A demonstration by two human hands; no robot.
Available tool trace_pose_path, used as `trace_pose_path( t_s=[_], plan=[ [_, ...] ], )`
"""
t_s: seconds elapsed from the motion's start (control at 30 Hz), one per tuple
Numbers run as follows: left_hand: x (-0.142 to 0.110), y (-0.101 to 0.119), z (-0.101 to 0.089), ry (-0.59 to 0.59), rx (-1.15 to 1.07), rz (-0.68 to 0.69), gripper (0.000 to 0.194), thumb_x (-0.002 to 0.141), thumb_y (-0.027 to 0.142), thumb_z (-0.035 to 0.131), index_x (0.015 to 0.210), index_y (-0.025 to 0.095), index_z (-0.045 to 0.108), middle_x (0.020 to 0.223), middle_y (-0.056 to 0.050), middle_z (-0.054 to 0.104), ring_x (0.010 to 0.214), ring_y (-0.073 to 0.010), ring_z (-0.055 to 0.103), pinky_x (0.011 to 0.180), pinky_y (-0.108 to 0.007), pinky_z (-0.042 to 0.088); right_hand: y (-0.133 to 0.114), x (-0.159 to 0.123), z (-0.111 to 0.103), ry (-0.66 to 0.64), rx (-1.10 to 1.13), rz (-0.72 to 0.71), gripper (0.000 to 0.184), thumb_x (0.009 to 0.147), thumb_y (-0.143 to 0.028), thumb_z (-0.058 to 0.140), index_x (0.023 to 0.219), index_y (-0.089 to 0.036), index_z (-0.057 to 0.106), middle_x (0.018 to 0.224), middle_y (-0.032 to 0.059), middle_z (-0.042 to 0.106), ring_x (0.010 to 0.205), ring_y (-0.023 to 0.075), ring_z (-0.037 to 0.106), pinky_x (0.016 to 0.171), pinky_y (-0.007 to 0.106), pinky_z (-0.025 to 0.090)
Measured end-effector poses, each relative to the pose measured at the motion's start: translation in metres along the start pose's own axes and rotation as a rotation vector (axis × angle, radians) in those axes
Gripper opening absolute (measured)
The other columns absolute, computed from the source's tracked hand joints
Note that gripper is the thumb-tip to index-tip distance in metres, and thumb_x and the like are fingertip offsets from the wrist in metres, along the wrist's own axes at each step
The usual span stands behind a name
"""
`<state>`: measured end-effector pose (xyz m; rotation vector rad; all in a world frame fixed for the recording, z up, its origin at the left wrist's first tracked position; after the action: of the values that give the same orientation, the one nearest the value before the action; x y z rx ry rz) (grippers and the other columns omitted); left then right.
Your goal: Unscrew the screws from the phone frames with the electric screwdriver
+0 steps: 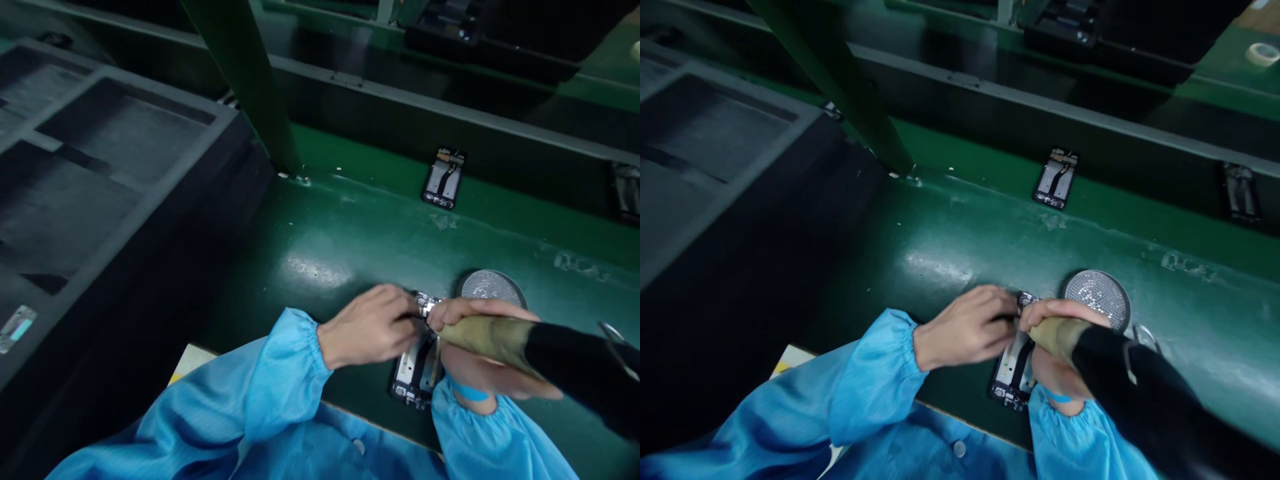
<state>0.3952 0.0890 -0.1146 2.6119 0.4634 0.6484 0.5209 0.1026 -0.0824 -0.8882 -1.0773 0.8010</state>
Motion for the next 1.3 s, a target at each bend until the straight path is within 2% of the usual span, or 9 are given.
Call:
trace_pose_path(
  t_s=[0.1,0.17,0.27,0.47,0.63,0.8,0.9,1.0,1.3],
  plan=[
    [-0.009,0.043,0.023,-0.139,-0.021,0.200,0.036,0.101,0.054,0.061,0.108,0.020,0.071,0.119,-0.007,0.069,0.111,-0.0225,0.063,0.113,-0.041,0.045,-0.021,0.011,-0.023,0.120,-0.013,-0.131,0.067,0.093,-0.080,0.041,0.110,-0.023,0.070,0.070,0.0042,0.064,0.053,0.0234,0.059,0.049,0.040,0.052],
    [-0.009,0.038,0.032,-0.207,0.047,0.147,0.045,0.098,0.057,0.064,0.121,0.019,0.067,0.122,-0.008,0.068,0.111,-0.0240,0.064,0.113,-0.044,0.046,-0.036,0.016,-0.051,0.295,-0.128,-0.179,0.063,0.093,-0.080,0.042,0.106,-0.024,0.069,0.069,0.0030,0.061,0.054,0.0229,0.059,0.050,0.040,0.052],
    [0.005,-0.020,0.015,-0.143,0.195,-0.069,0.039,0.101,0.045,0.063,0.124,0.014,0.065,0.128,-0.013,0.067,0.121,-0.0286,0.062,0.113,-0.046,0.047,-0.046,0.015,-0.091,0.557,-0.255,-0.199,0.057,0.096,-0.074,0.039,0.100,-0.023,0.066,0.066,0.0017,0.055,0.054,0.0211,0.057,0.050,0.037,0.050],
    [0.058,-0.165,-0.035,0.081,0.352,-0.354,0.039,0.109,0.026,0.042,0.143,0.016,0.059,0.150,-0.014,0.058,0.142,-0.0280,0.052,0.125,-0.052,0.035,-0.020,0.021,-0.105,0.518,-0.203,-0.151,0.069,0.091,-0.086,0.033,0.096,-0.022,0.059,0.058,-0.0006,0.054,0.042,0.0193,0.050,0.039,0.034,0.045],
    [0.089,-0.221,-0.047,0.198,0.378,-0.508,0.043,0.106,0.020,0.039,0.142,0.011,0.060,0.151,-0.015,0.056,0.144,-0.0285,0.049,0.126,-0.050,0.035,-0.010,0.018,-0.102,0.544,-0.160,-0.076,0.068,0.086,-0.087,0.043,0.095,-0.023,0.061,0.058,0.0002,0.055,0.042,0.0211,0.051,0.038,0.036,0.044],
    [0.122,-0.195,-0.025,0.190,0.413,-0.475,0.048,0.098,0.008,0.040,0.143,0.013,0.058,0.153,-0.015,0.053,0.147,-0.0285,0.044,0.130,-0.051,0.028,-0.001,0.017,-0.102,0.519,-0.124,-0.062,0.069,0.083,-0.089,0.048,0.095,-0.022,0.062,0.059,0.0000,0.056,0.042,0.0203,0.051,0.039,0.035,0.044],
    [0.156,-0.172,0.004,0.151,0.356,-0.459,0.048,0.104,0.030,0.052,0.149,0.012,0.052,0.160,-0.018,0.041,0.150,-0.0320,0.038,0.126,-0.046,0.036,0.004,0.016,-0.101,0.462,-0.097,-0.063,0.071,0.083,-0.089,0.050,0.097,-0.020,0.060,0.060,0.0001,0.057,0.042,0.0198,0.052,0.040,0.034,0.045],
    [0.185,-0.174,0.020,0.169,0.313,-0.613,0.071,0.097,0.048,0.066,0.153,0.011,0.044,0.165,-0.024,0.029,0.152,-0.0381,0.035,0.122,-0.048,0.040,0.008,0.015,-0.102,0.438,-0.088,-0.054,0.070,0.083,-0.088,0.051,0.099,-0.020,0.061,0.063,0.0000,0.058,0.045,0.0197,0.054,0.043,0.034,0.047],
    [0.205,-0.156,0.018,0.160,0.408,-0.504,0.042,0.099,0.016,0.051,0.140,0.016,0.057,0.166,-0.017,0.030,0.132,-0.0342,0.051,0.117,-0.064,0.038,0.031,0.006,-0.126,0.499,-0.088,0.031,0.057,0.075,-0.078,0.059,0.096,-0.025,0.068,0.064,0.0033,0.059,0.048,0.0236,0.055,0.042,0.040,0.048]
  ],
)
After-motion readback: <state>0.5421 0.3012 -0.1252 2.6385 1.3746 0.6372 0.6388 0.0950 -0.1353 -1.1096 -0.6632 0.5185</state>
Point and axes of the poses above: each hand's wrist, its own x-axis towards the middle knuckle, its own z-axis out of the palm, y = z × x, the point moved 10 cm from there along x, towards the middle knuckle
